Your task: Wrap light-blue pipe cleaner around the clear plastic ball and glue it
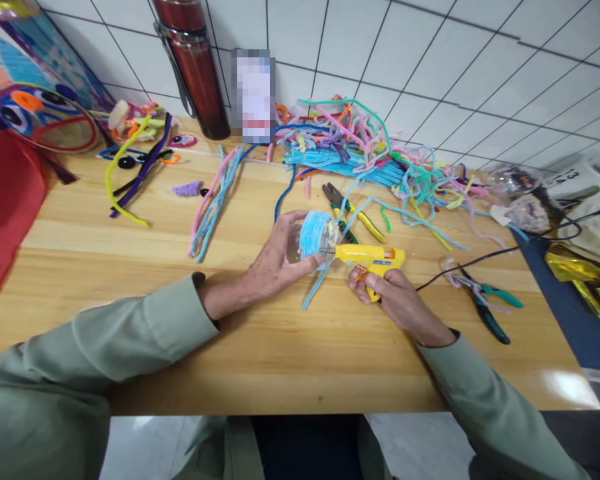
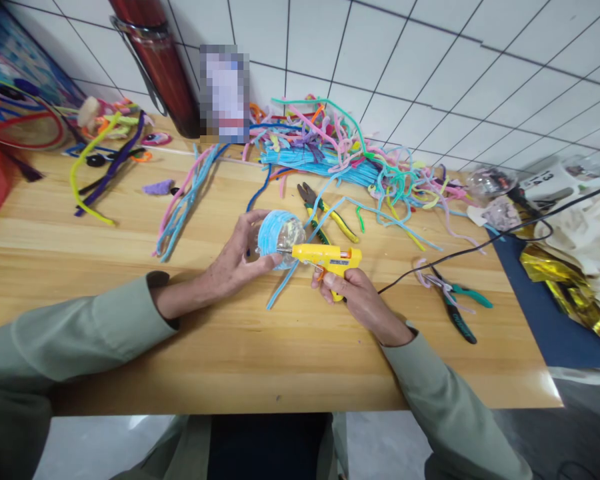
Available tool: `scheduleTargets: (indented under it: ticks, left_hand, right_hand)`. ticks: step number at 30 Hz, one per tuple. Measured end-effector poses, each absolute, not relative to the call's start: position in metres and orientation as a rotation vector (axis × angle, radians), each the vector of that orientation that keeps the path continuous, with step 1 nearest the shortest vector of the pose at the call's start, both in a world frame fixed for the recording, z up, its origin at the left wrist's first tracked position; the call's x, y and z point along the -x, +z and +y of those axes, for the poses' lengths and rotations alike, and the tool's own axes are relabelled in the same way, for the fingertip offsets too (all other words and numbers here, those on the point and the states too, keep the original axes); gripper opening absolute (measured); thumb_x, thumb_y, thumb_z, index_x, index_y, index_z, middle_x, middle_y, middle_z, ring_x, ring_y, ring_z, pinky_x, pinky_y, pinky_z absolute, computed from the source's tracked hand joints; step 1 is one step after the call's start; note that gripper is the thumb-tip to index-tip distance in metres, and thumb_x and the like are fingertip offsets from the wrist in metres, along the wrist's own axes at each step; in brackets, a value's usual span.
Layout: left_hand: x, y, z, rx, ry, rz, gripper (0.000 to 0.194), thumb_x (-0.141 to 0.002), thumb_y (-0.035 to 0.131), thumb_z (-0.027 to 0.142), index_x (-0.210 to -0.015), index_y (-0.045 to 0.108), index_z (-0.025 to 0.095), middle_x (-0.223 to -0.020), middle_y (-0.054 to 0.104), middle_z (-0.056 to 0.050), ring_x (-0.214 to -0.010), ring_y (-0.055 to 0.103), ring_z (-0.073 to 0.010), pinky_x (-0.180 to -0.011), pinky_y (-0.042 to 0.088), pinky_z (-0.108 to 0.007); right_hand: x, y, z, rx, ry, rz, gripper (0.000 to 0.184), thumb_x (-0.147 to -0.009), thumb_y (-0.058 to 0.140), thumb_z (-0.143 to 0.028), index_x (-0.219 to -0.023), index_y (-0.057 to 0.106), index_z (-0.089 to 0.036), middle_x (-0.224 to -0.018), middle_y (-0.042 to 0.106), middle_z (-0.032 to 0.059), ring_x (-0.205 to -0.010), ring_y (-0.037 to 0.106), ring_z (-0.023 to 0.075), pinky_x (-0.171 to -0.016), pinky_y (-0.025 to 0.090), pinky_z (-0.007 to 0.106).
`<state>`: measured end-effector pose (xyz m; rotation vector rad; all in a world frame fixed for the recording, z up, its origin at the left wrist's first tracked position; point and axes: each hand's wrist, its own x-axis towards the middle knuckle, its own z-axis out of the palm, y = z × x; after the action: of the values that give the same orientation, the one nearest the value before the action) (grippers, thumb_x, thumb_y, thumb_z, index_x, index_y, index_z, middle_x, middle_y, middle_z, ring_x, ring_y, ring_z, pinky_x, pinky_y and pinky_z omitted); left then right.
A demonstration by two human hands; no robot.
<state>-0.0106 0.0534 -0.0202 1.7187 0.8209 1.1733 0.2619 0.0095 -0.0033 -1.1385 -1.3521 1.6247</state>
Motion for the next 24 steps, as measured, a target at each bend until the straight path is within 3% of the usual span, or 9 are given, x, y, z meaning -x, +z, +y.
scheduleTargets:
  ticks: [18, 21, 24]
  left_hand:
    - [0.012, -0.024, 0.055, -1.736, 1.169, 0.827, 0.065, -0.096, 0.077, 0.045, -0.147, 0.040, 0.028, -0.144, 0.059, -0.013, -0.133, 0.063, -0.0296, -0.116, 0.054, -0.053]
    - [0.013, -0.024, 0.055, -1.724, 1.163, 0.832, 0.066, -0.096, 0.078, 0.046, -0.146, 0.040, 0.028, -0.144, 0.059, -0.013, -0.135, 0.062, -0.0297, -0.118, 0.053, -0.053]
    - [0.013, -0.026, 0.055, -1.700, 1.167, 0.845, 0.068, -0.094, 0.080, 0.048, -0.146, 0.043, 0.027, -0.145, 0.059, -0.013, -0.133, 0.064, -0.0297, -0.120, 0.052, -0.055]
  right_hand:
    - [-0.261, 0.007, 0.008, 1.110, 1.656, -1.289, 0.046, -0.088, 0.083, -0.065, -0.090, 0.077, -0.020, -0.082, 0.070, 0.0040, -0.055, 0.049, 0.0136, -0.064, 0.045, 0.037]
    - [-0.278, 0.017, 0.010, 1.126, 1.498, -1.320, 0.044, -0.091, 0.078, -0.066, -0.090, 0.077, -0.022, -0.086, 0.071, 0.0056, -0.060, 0.052, 0.0166, -0.069, 0.048, 0.040]
    - [-0.313, 0.025, 0.015, 1.275, 1.102, -1.436, 0.040, -0.098, 0.071, -0.063, -0.095, 0.076, -0.023, -0.100, 0.073, 0.0087, -0.080, 0.063, 0.0235, -0.083, 0.052, 0.043]
